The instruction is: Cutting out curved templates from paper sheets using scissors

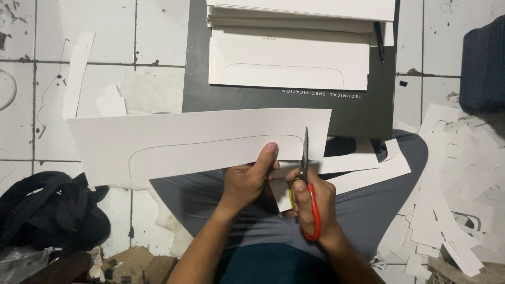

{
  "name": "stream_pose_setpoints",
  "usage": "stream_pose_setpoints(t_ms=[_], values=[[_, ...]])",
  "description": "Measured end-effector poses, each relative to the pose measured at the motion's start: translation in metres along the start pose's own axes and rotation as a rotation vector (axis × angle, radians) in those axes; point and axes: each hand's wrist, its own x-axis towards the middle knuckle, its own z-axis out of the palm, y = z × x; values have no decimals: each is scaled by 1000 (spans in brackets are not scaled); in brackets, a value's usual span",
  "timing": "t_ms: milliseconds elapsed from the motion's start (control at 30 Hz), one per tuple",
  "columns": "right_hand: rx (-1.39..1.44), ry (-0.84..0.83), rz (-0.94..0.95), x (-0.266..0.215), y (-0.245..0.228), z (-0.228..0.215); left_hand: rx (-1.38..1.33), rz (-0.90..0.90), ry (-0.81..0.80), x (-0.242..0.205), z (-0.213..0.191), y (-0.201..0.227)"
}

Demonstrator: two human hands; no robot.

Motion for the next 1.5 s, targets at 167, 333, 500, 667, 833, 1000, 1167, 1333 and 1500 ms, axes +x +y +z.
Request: stream_pose_setpoints(t_ms=[167, 333, 500, 667, 833, 1000, 1167, 1333, 1500], values=[[36, -31, -10, 0, -5, -1, -135, -229, 7, 3, -9, 20], [54, -43, -7, -3, -2, 0, 30, -391, -73, 5, -21, -2], [48, -80, -25, -2, -4, -1, 113, -471, -138, 13, -32, 27], [56, -96, -34, -2, -6, -2, 121, -392, -112, 16, -40, 40], [30, -134, -13, -4, -5, -3, 254, -437, -179, 26, -52, 46], [62, -150, -42, -6, -3, -3, 194, -102, -234, 31, -61, 40], [21, -146, -26, -7, 3, 0, 92, 75, -221, 38, -57, 44], [-91, -44, -45, -10, -3, 13, -212, 34, 35, 24, -16, 31], [230, -73, 316, -20, -8, 31, 77, 239, 374, 20, 9, 30]])
